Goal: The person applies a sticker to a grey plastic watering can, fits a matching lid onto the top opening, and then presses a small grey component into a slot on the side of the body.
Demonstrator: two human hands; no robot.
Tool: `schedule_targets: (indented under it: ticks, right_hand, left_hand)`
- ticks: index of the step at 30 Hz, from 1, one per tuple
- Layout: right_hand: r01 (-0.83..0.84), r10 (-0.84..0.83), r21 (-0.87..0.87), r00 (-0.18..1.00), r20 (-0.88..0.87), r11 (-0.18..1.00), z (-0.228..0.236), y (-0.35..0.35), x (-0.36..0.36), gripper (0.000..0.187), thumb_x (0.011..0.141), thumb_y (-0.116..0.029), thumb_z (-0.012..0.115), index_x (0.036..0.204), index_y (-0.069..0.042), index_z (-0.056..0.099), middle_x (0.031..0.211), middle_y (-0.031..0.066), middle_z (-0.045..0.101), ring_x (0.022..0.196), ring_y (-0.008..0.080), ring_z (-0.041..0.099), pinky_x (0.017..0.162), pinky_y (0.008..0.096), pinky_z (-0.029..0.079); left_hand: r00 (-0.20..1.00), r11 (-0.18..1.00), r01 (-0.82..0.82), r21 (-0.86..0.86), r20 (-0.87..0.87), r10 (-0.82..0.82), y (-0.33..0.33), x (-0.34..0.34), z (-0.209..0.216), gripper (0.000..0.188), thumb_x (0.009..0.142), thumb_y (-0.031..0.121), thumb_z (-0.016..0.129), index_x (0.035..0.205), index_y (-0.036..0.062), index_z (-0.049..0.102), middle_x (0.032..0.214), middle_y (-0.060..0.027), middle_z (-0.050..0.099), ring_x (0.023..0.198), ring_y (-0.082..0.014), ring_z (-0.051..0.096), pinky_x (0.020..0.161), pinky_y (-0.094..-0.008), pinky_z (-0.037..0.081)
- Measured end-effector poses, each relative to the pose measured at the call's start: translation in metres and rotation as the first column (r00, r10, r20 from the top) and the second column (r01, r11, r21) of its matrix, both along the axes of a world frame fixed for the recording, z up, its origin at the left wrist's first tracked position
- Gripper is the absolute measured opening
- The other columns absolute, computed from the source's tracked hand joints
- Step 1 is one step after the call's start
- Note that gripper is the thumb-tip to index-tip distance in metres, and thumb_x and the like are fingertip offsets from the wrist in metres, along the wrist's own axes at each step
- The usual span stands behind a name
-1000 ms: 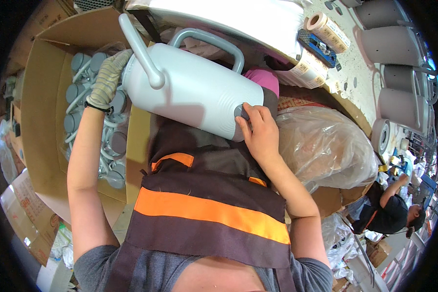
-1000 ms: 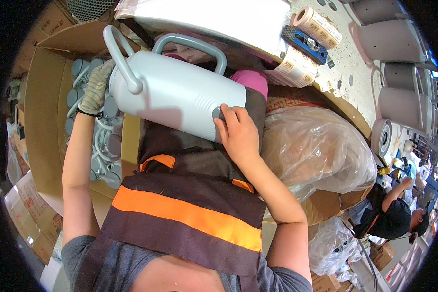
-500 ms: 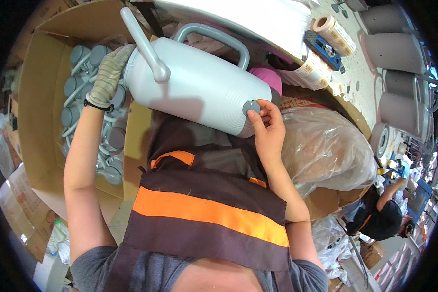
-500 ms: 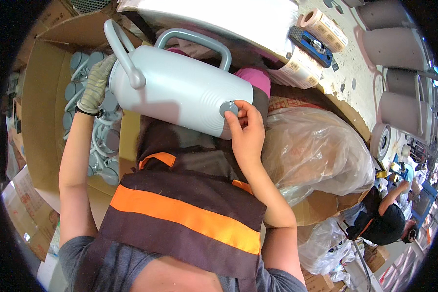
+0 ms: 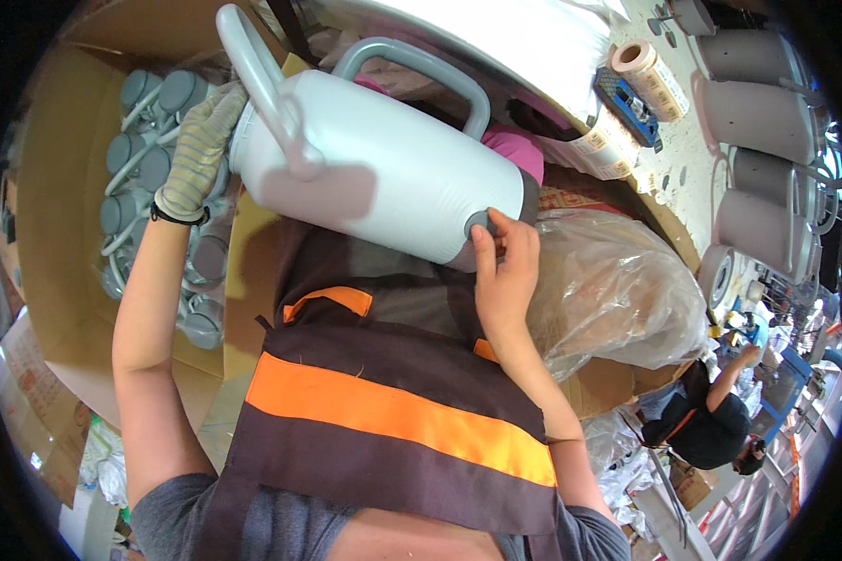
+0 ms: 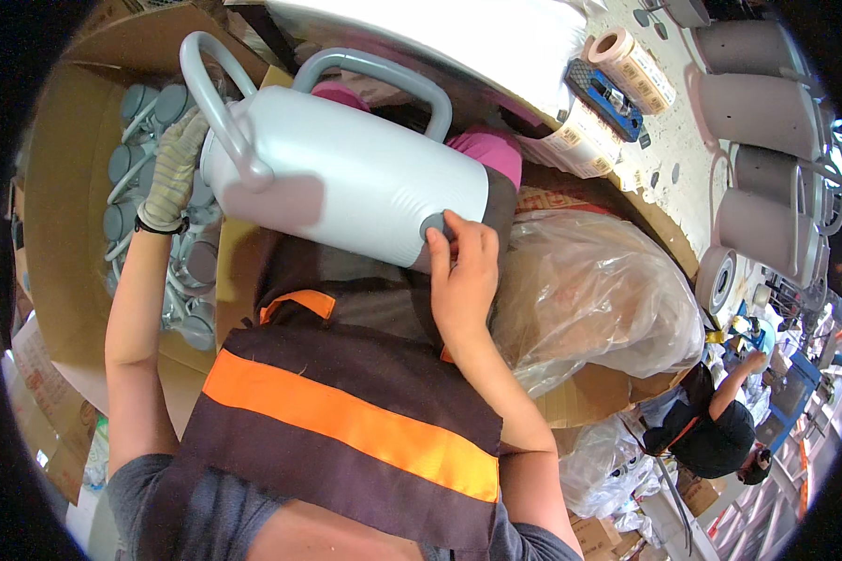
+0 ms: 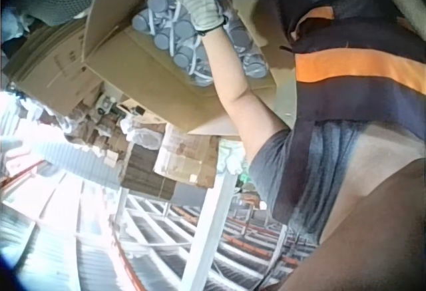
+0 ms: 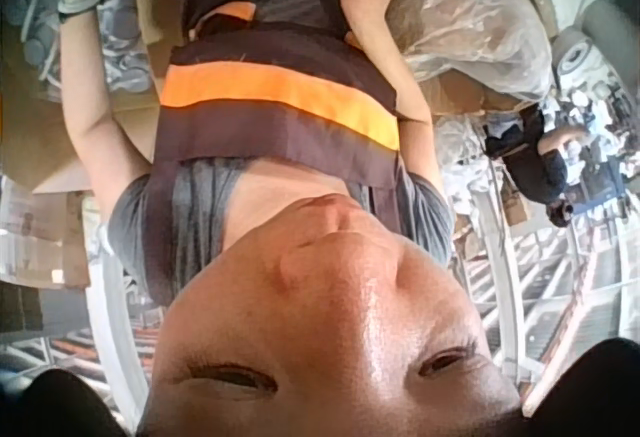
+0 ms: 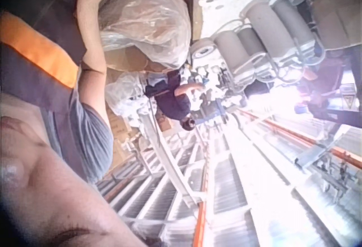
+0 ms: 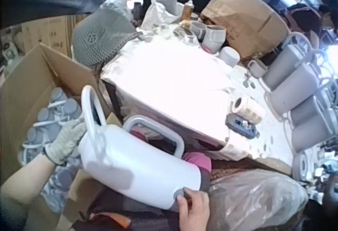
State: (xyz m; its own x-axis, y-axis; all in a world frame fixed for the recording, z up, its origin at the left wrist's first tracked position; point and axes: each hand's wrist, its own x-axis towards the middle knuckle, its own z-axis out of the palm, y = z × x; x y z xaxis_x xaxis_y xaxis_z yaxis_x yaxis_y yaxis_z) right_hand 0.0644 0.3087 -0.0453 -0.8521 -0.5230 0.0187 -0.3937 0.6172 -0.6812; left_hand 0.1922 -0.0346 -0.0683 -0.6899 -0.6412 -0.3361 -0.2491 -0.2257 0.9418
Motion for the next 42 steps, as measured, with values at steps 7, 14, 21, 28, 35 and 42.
schedule_targets:
  ticks: [7,14,21,28,35,42]
  right_hand:
    - [-0.1,0.106,0.036,0.948,-0.3,0.994,-0.03,0.01,0.013,0.039,0.079,-0.019,0.072,0.111,-0.001,0.059,0.101,0.0136,0.053,0.082,0.026,0.054,0.072,0.034,0.045]
    - [-0.313,0.364,0.187,0.828,-0.426,0.931,-0.017,0.008,-0.028,0.048,0.076,-0.027,0.071,0.116,-0.004,0.058,0.106,0.0122,0.055,0.096,0.0292,0.053,0.082,0.0399,0.041]
    - [-0.395,0.423,0.157,0.808,-0.409,0.905,-0.013,0.007,-0.035,0.05,0.076,-0.023,0.071,0.122,-0.01,0.056,0.116,0.0122,0.054,0.102,0.0288,0.053,0.088,0.039,0.042]
    - [-0.289,0.285,0.048,0.884,-0.37,0.956,-0.021,0.004,-0.037,0.039,0.077,-0.017,0.071,0.114,-0.009,0.062,0.107,0.0101,0.056,0.095,0.0268,0.054,0.082,0.0354,0.044]
    - [-0.244,0.251,0.063,0.914,-0.317,0.968,-0.014,0.002,-0.03,0.034,0.079,-0.012,0.069,0.112,-0.007,0.063,0.101,0.0103,0.057,0.087,0.0256,0.054,0.075,0.0336,0.045]
    - [-0.343,0.351,0.098,0.836,-0.423,0.934,-0.028,0.006,-0.019,0.051,0.074,-0.019,0.073,0.12,-0.004,0.056,0.11,0.0155,0.054,0.092,0.0296,0.054,0.078,0.0378,0.045]
  left_hand:
    - [0.999,1.0,0.005,-0.011,-0.04,-0.006,0.006,-0.004,0.008,0.03,0.093,0.02,0.055,0.114,-0.0006,0.058,0.101,-0.003,0.062,0.089,-0.0093,0.057,0.077,-0.0231,0.046]
    - [0.996,0.985,0.08,-0.154,0.043,-0.074,-0.011,-0.008,-0.008,0.029,0.094,0.021,0.051,0.112,0.0009,0.059,0.098,-0.0045,0.063,0.088,-0.0119,0.059,0.078,-0.0243,0.046]
    - [0.979,0.903,0.202,-0.378,0.068,-0.191,-0.02,-0.017,-0.008,0.027,0.092,0.024,0.053,0.105,0.0018,0.063,0.096,-0.0038,0.064,0.084,-0.0107,0.058,0.076,-0.0245,0.046]
    - [0.996,0.999,0.011,-0.03,0.089,-0.008,-0.009,-0.022,0.004,0.03,0.091,0.027,0.056,0.105,0.0013,0.064,0.095,-0.0015,0.064,0.085,-0.0084,0.058,0.077,-0.0233,0.046]
    - [0.996,0.993,0.075,-0.096,0.047,-0.071,-0.018,-0.014,-0.009,0.03,0.092,0.025,0.055,0.109,0.0011,0.062,0.099,-0.0025,0.064,0.088,-0.0095,0.058,0.079,-0.0232,0.046]
    - [0.989,0.994,0.075,-0.084,0.132,-0.064,-0.015,-0.023,0.003,0.027,0.092,0.019,0.051,0.111,0.0024,0.061,0.102,-0.0071,0.064,0.091,-0.0153,0.06,0.083,-0.0274,0.046]
